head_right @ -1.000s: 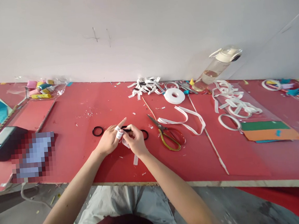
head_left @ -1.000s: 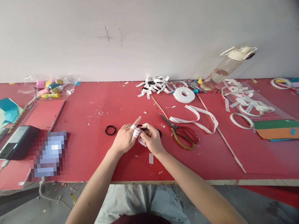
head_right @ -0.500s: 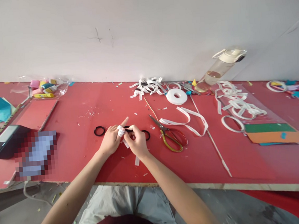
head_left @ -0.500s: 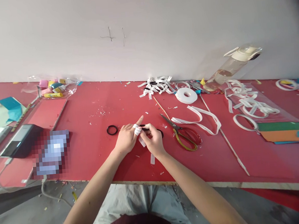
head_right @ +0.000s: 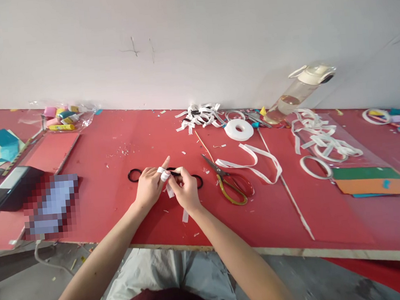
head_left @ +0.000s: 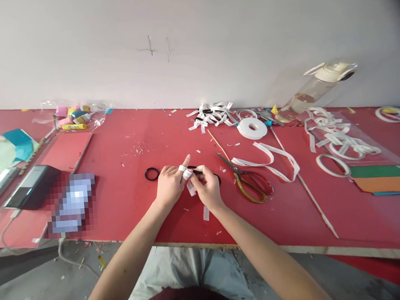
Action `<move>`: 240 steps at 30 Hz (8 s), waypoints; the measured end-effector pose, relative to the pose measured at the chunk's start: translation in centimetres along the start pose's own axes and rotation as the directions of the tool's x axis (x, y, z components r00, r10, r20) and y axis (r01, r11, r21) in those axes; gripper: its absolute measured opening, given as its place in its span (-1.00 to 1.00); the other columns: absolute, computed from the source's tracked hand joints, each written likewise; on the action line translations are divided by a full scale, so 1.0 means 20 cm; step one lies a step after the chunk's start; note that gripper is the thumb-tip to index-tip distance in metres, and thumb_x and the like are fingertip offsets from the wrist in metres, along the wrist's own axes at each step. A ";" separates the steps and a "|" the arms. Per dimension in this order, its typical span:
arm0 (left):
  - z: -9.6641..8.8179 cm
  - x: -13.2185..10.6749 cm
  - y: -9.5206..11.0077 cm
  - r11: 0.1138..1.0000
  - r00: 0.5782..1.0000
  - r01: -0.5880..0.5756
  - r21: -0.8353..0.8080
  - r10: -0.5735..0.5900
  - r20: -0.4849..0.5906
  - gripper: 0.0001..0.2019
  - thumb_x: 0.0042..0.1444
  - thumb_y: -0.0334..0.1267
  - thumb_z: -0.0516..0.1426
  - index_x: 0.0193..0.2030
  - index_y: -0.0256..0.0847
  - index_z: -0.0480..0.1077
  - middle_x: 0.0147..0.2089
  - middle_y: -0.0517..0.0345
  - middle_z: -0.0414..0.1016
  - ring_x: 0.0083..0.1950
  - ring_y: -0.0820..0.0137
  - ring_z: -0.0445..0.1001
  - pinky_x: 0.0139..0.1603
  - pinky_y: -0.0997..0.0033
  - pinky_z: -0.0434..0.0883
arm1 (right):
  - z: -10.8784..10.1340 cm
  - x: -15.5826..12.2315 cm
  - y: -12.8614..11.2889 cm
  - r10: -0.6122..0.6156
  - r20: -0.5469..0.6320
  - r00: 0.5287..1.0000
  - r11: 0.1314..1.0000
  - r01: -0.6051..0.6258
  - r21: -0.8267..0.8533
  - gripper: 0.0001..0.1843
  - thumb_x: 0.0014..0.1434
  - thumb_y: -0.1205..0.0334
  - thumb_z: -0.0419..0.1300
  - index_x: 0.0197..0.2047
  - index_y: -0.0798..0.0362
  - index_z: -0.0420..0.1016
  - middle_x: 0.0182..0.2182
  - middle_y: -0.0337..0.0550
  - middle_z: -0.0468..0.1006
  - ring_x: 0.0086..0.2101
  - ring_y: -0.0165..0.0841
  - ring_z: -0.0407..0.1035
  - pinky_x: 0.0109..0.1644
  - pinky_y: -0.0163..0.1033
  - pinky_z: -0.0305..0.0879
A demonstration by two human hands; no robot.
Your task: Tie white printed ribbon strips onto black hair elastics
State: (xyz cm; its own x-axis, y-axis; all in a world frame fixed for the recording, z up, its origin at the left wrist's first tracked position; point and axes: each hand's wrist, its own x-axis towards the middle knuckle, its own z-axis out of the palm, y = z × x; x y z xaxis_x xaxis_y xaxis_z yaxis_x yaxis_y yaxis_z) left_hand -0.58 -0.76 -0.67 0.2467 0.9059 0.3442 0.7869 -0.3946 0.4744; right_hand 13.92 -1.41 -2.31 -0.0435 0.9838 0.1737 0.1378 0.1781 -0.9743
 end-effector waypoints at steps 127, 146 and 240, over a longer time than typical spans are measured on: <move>-0.04 0.01 -0.05 0.986 0.941 -0.153 -0.065 0.125 -0.316 -0.90 0.23 -0.33 0.10 -0.26 -0.16 0.44 -0.42 0.15 0.51 -0.39 0.39 0.43 -0.28 0.37 0.37 | -0.01 -0.02 -0.07 -0.045 0.295 0.954 0.962 -0.038 0.271 -0.35 0.35 -0.01 0.09 0.42 -0.07 0.05 -0.49 -0.31 0.30 -0.51 -0.45 0.21 -0.42 -0.30 0.23; -0.03 0.01 -0.05 0.990 0.938 -0.138 -0.017 0.126 -0.323 -0.92 0.17 -0.37 0.09 -0.32 -0.16 0.38 -0.47 0.21 0.45 -0.42 0.39 0.39 -0.30 0.38 0.31 | 0.00 -0.03 -0.05 -0.116 0.212 0.970 0.978 0.074 0.196 -0.54 0.33 -0.02 0.10 0.21 -0.03 0.21 -0.52 -0.30 0.37 -0.51 -0.40 0.27 -0.42 -0.28 0.19; -0.08 0.04 0.03 0.380 0.942 0.332 -0.864 -0.178 0.284 -0.65 0.06 -0.19 0.34 -0.08 -0.23 0.38 -0.29 0.16 0.49 -0.30 0.43 0.50 -0.19 0.38 0.43 | -0.04 0.07 -0.04 -0.011 0.056 0.998 0.985 0.001 0.173 -0.69 0.29 -0.05 0.16 -0.19 0.03 0.52 -0.26 -0.13 0.60 -0.20 -0.33 0.51 -0.08 -0.23 0.48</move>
State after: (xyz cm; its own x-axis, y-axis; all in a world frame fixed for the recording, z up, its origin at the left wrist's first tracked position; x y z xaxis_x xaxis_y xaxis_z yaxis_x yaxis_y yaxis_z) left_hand -0.90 -0.47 1.18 0.2536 0.9673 0.0098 -0.1077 0.0182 0.9940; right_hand 14.57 -0.23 -1.14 -0.1002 0.9793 0.1758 -0.0356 0.1731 -0.9843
